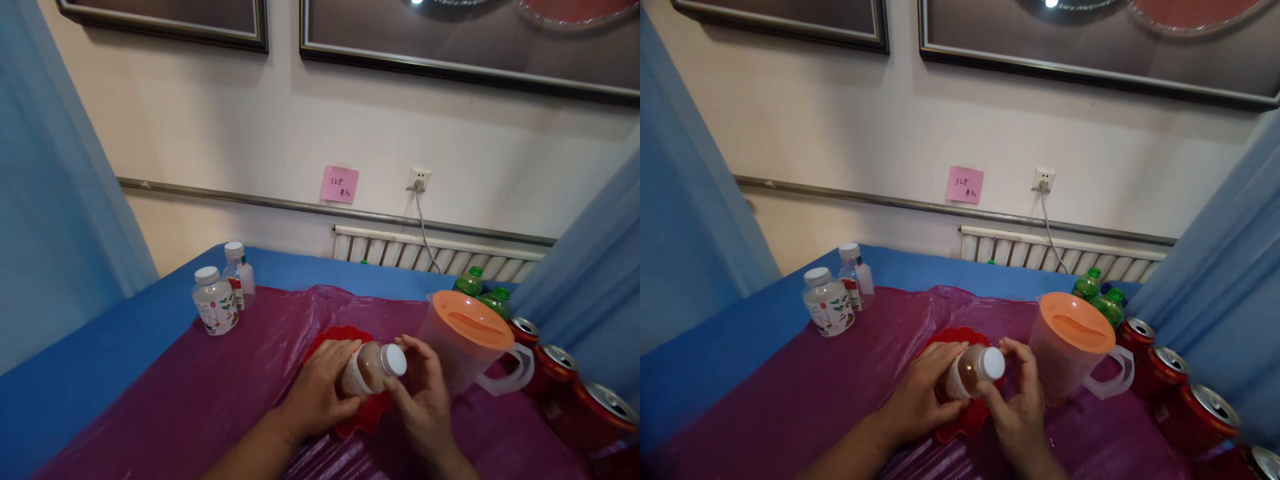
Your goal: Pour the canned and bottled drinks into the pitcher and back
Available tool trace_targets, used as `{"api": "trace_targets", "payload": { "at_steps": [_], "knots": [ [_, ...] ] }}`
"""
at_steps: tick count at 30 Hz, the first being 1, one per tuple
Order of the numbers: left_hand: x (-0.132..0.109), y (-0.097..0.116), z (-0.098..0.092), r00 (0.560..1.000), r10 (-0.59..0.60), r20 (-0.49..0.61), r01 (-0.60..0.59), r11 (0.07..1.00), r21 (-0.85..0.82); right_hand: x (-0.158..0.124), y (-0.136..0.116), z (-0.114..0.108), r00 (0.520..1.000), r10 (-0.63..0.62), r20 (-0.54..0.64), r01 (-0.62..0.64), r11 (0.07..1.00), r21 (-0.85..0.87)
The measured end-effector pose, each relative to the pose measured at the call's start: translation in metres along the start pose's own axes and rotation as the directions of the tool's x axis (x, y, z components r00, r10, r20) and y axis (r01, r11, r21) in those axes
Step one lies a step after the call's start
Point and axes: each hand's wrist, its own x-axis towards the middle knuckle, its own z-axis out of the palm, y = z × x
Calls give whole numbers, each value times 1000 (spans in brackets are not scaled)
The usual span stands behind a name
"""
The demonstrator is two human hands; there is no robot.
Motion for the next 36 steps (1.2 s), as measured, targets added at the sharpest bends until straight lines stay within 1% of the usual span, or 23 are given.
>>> {"api": "trace_targets", "payload": {
  "at_steps": [2, 4, 7, 10, 12, 17, 19, 23, 28, 31, 33, 36],
  "knots": [
    [0, -1, 1, 1000, 1, -6, -1, 1000, -1, 0, -3, 1, 999, 7, 35, -10, 996, 89],
    [0, -1, 1, 1000, 5, -12, -5, 1000, -2, -2, -7, 1, 997, 37, 75, -49, 986, 157],
    [0, -2, 1, 1000, 9, -16, -9, 1000, -4, -6, -8, 2, 990, 112, 85, -123, 984, 132],
    [0, -1, 0, 1000, 8, -12, -8, 1000, -6, -8, -1, 2, 989, 149, 11, -149, 985, 86],
    [0, 0, -1, 1000, 6, -5, -6, 1000, -9, -7, 1, 3, 990, 140, -11, -139, 986, 93],
    [1, 3, -3, 1000, 2, -15, -2, 1000, -6, -8, -5, 7, 993, 103, 56, -110, 985, 135],
    [1, 3, -3, 1000, 6, -11, -6, 1000, 0, -8, -4, 9, 994, 103, 22, -105, 989, 107],
    [3, 2, -4, 1000, 29, 6, -29, 999, 35, -5, -1, 14, 993, 75, -88, -69, 995, 66],
    [6, -7, -4, 996, 91, -22, -88, 992, 92, 6, -6, 18, 992, 48, -119, -46, 999, 19],
    [10, -14, -4, 989, 131, -72, -120, 983, 139, 9, -11, 21, 998, 17, -53, -14, 999, 51],
    [11, -19, -4, 977, 172, -125, -151, 975, 165, 8, -14, 24, 999, 10, 39, -12, 999, 51],
    [13, -23, -5, 957, 225, -182, -193, 965, 179, 9, -20, 29, 986, 26, 163, -33, 999, 37]
  ]
}}
